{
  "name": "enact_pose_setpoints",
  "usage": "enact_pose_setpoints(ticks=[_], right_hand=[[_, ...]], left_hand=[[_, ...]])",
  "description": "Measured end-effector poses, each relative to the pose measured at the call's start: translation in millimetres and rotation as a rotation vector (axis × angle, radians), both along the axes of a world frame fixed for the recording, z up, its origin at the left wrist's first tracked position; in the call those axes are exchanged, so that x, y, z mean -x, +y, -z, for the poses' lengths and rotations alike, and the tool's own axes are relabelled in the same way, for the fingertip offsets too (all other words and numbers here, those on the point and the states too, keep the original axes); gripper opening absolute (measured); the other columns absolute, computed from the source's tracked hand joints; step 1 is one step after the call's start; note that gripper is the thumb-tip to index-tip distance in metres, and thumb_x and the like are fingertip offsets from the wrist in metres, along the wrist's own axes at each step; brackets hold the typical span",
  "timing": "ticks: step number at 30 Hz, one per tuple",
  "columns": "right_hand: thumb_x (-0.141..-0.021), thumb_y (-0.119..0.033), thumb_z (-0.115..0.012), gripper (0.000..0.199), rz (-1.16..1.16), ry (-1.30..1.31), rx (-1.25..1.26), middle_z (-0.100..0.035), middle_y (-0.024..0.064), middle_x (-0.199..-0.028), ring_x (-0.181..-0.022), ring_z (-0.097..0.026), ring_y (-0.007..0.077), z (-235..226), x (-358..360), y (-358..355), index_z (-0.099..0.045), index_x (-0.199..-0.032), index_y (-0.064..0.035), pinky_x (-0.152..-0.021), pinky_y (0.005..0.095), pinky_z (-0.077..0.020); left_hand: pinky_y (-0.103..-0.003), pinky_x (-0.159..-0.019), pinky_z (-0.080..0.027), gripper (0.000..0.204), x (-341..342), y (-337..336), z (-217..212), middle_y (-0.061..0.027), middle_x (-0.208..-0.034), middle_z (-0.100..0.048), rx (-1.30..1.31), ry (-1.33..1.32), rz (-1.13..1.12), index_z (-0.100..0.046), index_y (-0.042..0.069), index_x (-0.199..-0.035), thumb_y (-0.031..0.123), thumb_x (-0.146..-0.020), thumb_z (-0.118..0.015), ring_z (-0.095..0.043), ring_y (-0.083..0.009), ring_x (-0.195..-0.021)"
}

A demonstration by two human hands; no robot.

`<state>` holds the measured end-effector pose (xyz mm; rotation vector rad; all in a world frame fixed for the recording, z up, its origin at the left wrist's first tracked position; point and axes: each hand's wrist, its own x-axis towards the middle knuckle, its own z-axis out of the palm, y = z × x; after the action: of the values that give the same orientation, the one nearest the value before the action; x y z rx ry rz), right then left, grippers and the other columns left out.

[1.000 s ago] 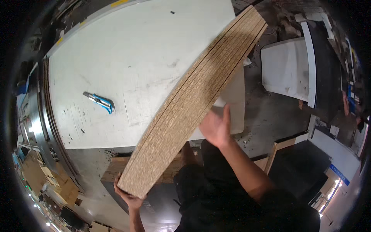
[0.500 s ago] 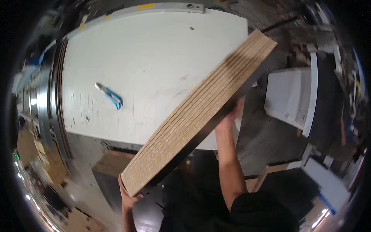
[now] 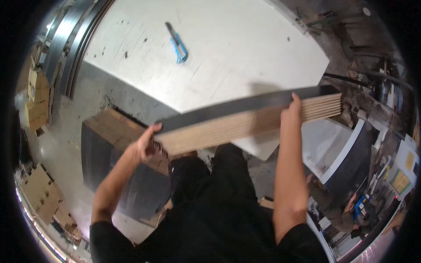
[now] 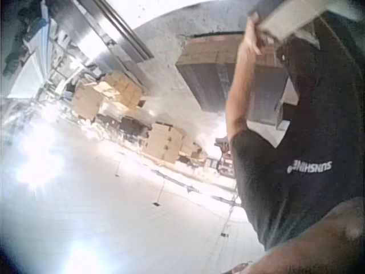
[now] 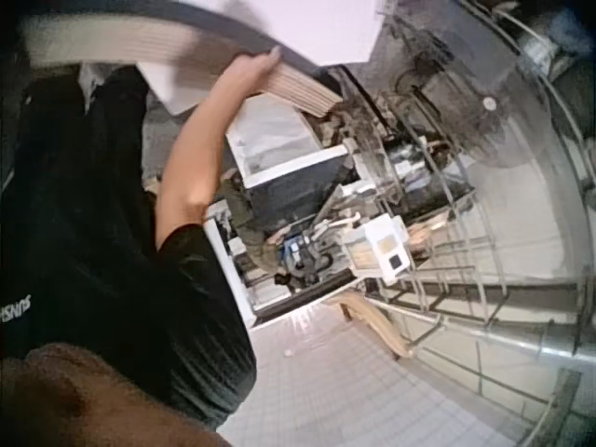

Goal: The person gathers wooden panels, stacks them together, and trims their edges using a utility knife. The person places the trimmed panels onto a stack and gathers another set of panels to trim.

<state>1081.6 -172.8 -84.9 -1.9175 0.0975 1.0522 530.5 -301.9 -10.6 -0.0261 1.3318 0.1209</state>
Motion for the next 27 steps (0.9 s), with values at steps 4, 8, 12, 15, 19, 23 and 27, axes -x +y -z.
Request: enact_pose_setpoints(ticks=[4, 8, 12, 15, 19, 23, 27], right_hand=[[-0.096, -0.043, -0.071, 0.075, -0.734, -0.669, 0.391, -0.046, 0.0233, -0.162, -0.146, -0.047, 0.0399, 65, -67, 34, -0.050, -0.153, 0.0010, -0.122, 0.0500, -0.0359], [-0.097, -0.030, -0.065, 0.054, -0.941, -0.929, 0.374, -0.056, 0.0271, -0.145, -0.135, -0.055, 0.0441, 32, -14, 48, -0.056, -0.140, 0.0005, -0.113, 0.0526, -0.0428], [-0.098, -0.017, -0.060, 0.035, -1.071, -1.118, 0.392, -0.065, 0.0308, -0.128, -0.123, -0.063, 0.0484, 7, -29, 35, -0.063, -0.128, 0.0000, -0.105, 0.0553, -0.0496], [-0.099, -0.008, -0.055, 0.024, -1.167, -1.193, 0.388, -0.072, 0.0336, -0.116, -0.115, -0.069, 0.0515, -3, -25, 28, -0.067, -0.118, -0.0004, -0.099, 0.0572, -0.0548], [-0.095, -0.053, -0.077, 0.093, -0.128, -0.018, 0.125, -0.042, 0.0232, -0.169, -0.155, -0.040, 0.0349, -19, -11, 48, -0.042, -0.162, 0.0015, -0.124, 0.0495, -0.0358], [-0.078, -0.064, -0.092, 0.125, -0.636, -0.790, -0.089, -0.032, 0.0222, -0.174, -0.159, -0.032, 0.0358, -84, 51, -28, -0.031, -0.169, -0.0035, -0.131, 0.0540, -0.0231], [-0.065, -0.063, -0.098, 0.143, -1.680, -1.375, -0.368, -0.024, 0.0177, -0.176, -0.161, -0.026, 0.0354, -119, 99, -51, -0.021, -0.173, -0.0105, -0.136, 0.0556, -0.0143]], left_hand=[[-0.041, -0.087, -0.064, 0.114, 3, 45, 49, -0.0226, -0.118, -0.078, -0.033, -0.337, 0.176, -0.058, -0.006, -0.149, 0.091, -0.094, -0.033, -0.080, -0.0336, -0.093], [-0.047, -0.109, -0.056, 0.131, 42, 12, 66, -0.0267, -0.136, -0.070, -0.086, -0.466, 0.120, -0.044, -0.007, -0.160, 0.101, -0.090, -0.019, -0.076, -0.0362, -0.111], [-0.054, -0.130, -0.036, 0.132, 27, -33, 57, -0.0282, -0.174, -0.029, -0.758, 0.243, 0.217, -0.011, 0.005, -0.175, 0.085, -0.087, -0.068, -0.040, -0.0399, -0.158], [-0.054, -0.130, -0.034, 0.155, 17, -43, 62, -0.0282, -0.178, -0.018, -1.422, 0.541, 0.529, 0.008, 0.010, -0.175, 0.061, -0.073, -0.096, -0.030, -0.0440, -0.162], [-0.055, -0.127, -0.038, 0.161, -22, -29, 73, -0.0288, -0.175, -0.027, -1.482, 0.554, 0.365, -0.004, 0.009, -0.175, 0.047, -0.057, -0.107, -0.033, -0.0463, -0.160], [-0.053, -0.124, -0.042, 0.146, -15, -30, 72, -0.0264, -0.168, -0.040, -1.367, 0.602, 0.389, -0.021, 0.005, -0.170, 0.036, -0.057, -0.109, -0.045, -0.0448, -0.153], [-0.051, -0.121, -0.046, 0.131, -13, -23, 64, -0.0231, -0.160, -0.050, -1.410, 0.612, 0.363, -0.033, 0.004, -0.164, 0.026, -0.058, -0.107, -0.055, -0.0415, -0.145]])
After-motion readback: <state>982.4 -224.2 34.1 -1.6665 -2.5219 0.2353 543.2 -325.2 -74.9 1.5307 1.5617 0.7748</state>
